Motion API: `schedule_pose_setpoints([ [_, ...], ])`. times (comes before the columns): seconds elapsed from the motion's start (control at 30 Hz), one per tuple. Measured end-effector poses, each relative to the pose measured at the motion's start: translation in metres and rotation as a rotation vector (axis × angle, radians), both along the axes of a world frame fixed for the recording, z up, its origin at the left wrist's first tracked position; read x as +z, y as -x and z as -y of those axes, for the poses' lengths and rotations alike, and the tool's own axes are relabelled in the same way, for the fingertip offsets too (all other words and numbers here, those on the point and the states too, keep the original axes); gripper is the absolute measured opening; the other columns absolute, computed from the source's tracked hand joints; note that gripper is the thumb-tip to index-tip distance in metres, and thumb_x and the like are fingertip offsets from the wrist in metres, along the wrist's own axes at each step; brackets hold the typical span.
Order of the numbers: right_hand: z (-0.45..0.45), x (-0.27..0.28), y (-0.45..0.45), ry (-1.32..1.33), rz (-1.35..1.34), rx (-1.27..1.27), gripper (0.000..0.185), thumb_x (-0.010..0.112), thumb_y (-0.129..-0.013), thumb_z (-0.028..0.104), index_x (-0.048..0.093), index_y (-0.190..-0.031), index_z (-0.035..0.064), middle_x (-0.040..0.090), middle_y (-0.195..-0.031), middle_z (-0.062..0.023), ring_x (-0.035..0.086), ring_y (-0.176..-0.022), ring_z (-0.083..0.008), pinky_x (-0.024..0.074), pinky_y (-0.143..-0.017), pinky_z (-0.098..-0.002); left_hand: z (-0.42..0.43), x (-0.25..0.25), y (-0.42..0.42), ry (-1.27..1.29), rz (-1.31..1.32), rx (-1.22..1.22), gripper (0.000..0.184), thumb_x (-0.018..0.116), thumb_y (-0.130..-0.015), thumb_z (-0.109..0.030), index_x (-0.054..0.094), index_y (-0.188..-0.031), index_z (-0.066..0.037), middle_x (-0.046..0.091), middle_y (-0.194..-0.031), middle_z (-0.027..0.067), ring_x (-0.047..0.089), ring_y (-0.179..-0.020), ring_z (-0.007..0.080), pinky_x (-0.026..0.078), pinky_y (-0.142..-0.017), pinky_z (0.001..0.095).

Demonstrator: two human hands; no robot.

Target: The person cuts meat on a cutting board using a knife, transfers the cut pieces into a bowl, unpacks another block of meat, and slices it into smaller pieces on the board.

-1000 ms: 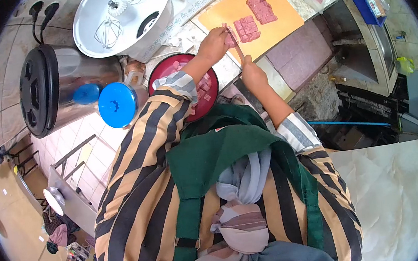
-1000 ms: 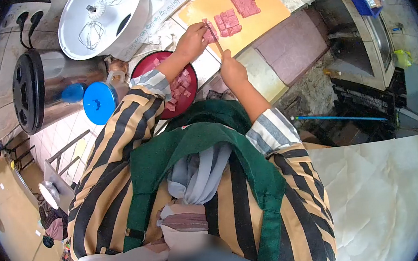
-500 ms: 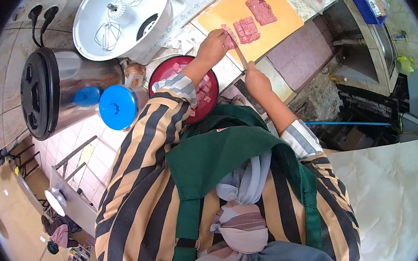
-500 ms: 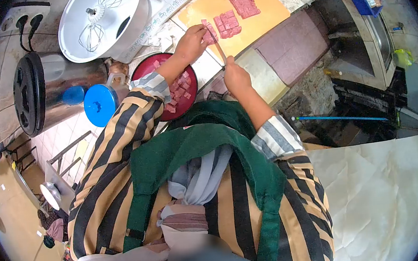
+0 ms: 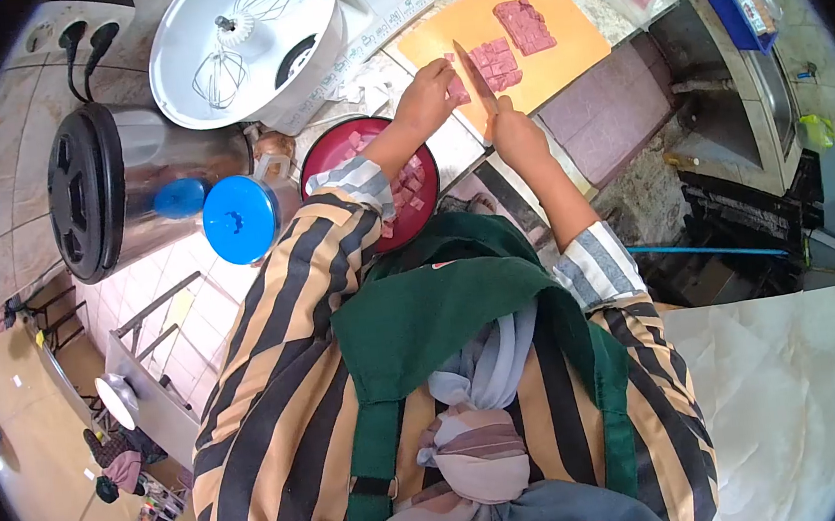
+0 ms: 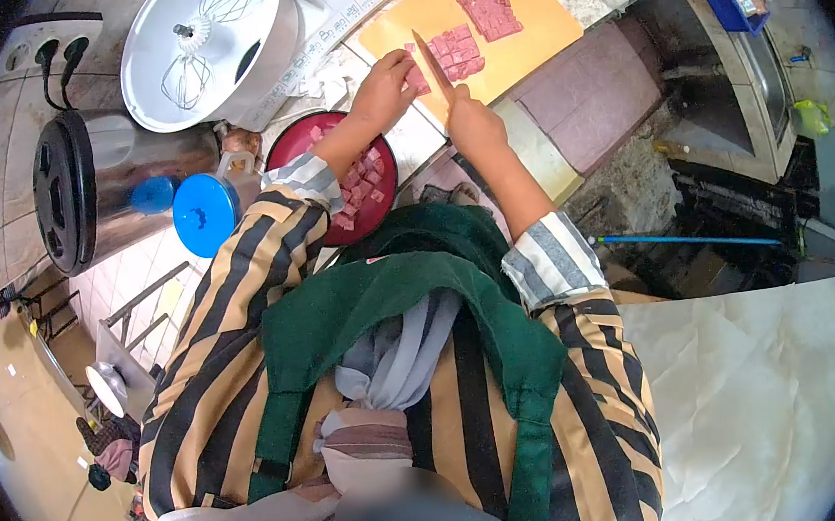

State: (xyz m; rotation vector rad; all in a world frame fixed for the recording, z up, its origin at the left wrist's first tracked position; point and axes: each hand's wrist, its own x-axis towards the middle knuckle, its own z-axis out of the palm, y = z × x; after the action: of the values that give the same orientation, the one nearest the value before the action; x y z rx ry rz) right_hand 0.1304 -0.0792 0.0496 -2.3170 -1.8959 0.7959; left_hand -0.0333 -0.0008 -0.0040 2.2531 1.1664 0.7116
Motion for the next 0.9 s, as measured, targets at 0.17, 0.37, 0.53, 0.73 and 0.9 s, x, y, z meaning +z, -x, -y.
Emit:
schedule_pose_setpoints([
  [0.17, -0.013, 0.003, -0.005, -0.066, 0.028, 0.104, 0.022, 0.044, -0.093, 0.017, 0.051, -0.102, -0.0017, 0.067, -0.085, -0.0288, 0.068, -0.082, -0.0429, 0.0529, -0.071, -0.0521, 0.001, 0.008, 0.003, 0.081, 0.039, 0.051, 0.042, 0.066, -0.078, -0.012, 0.062, -0.116, 0.005, 0.057, -0.125, 0.0203, 0.054, -0.117, 0.0347, 0.045, -0.1, 0.0385],
  [0.37, -0.023, -0.004, -0.013, -0.05, 0.097, 0.183, 0.023, 0.043, -0.095, 0.019, 0.052, -0.101, -0.0018, 0.067, -0.083, -0.0274, 0.068, -0.08, -0.0425, 0.053, -0.07, -0.0521, 0.005, -0.002, 0.003, -0.026, -0.046, -0.013, 0.042, 0.067, -0.078, -0.013, 0.062, -0.116, 0.005, 0.058, -0.124, 0.0211, 0.055, -0.116, 0.0353, 0.045, -0.1, 0.0388],
  [0.53, -0.021, 0.004, -0.007, -0.054, 0.06, 0.097, 0.027, 0.041, -0.097, 0.022, 0.051, -0.102, -0.0018, 0.067, -0.082, -0.0273, 0.068, -0.079, -0.0428, 0.0523, -0.07, -0.0526, 0.004, -0.005, 0.004, -0.037, -0.034, -0.003, 0.042, 0.067, -0.078, -0.014, 0.062, -0.116, 0.006, 0.058, -0.124, 0.0211, 0.054, -0.117, 0.0352, 0.045, -0.101, 0.0388],
  [0.73, -0.012, 0.021, 0.001, -0.034, 0.023, 0.072, 0.026, 0.041, -0.097, 0.022, 0.049, -0.104, -0.0024, 0.067, -0.085, -0.0282, 0.068, -0.083, -0.0433, 0.0518, -0.073, -0.053, 0.008, 0.005, 0.006, -0.036, 0.06, 0.068, 0.039, 0.068, -0.079, -0.016, 0.063, -0.113, 0.004, 0.059, -0.122, 0.021, 0.055, -0.115, 0.0354, 0.045, -0.1, 0.039],
  [0.9, -0.003, 0.029, 0.019, 0.063, 0.007, 0.032, 0.023, 0.04, -0.093, 0.013, 0.048, -0.108, -0.0032, 0.067, -0.091, -0.0299, 0.068, -0.087, -0.0435, 0.0525, -0.076, -0.0516, 0.004, 0.001, 0.007, 0.035, 0.05, 0.062, 0.038, 0.069, -0.08, -0.018, 0.064, -0.111, 0.003, 0.059, -0.121, 0.0197, 0.056, -0.114, 0.0356, 0.046, -0.097, 0.04],
])
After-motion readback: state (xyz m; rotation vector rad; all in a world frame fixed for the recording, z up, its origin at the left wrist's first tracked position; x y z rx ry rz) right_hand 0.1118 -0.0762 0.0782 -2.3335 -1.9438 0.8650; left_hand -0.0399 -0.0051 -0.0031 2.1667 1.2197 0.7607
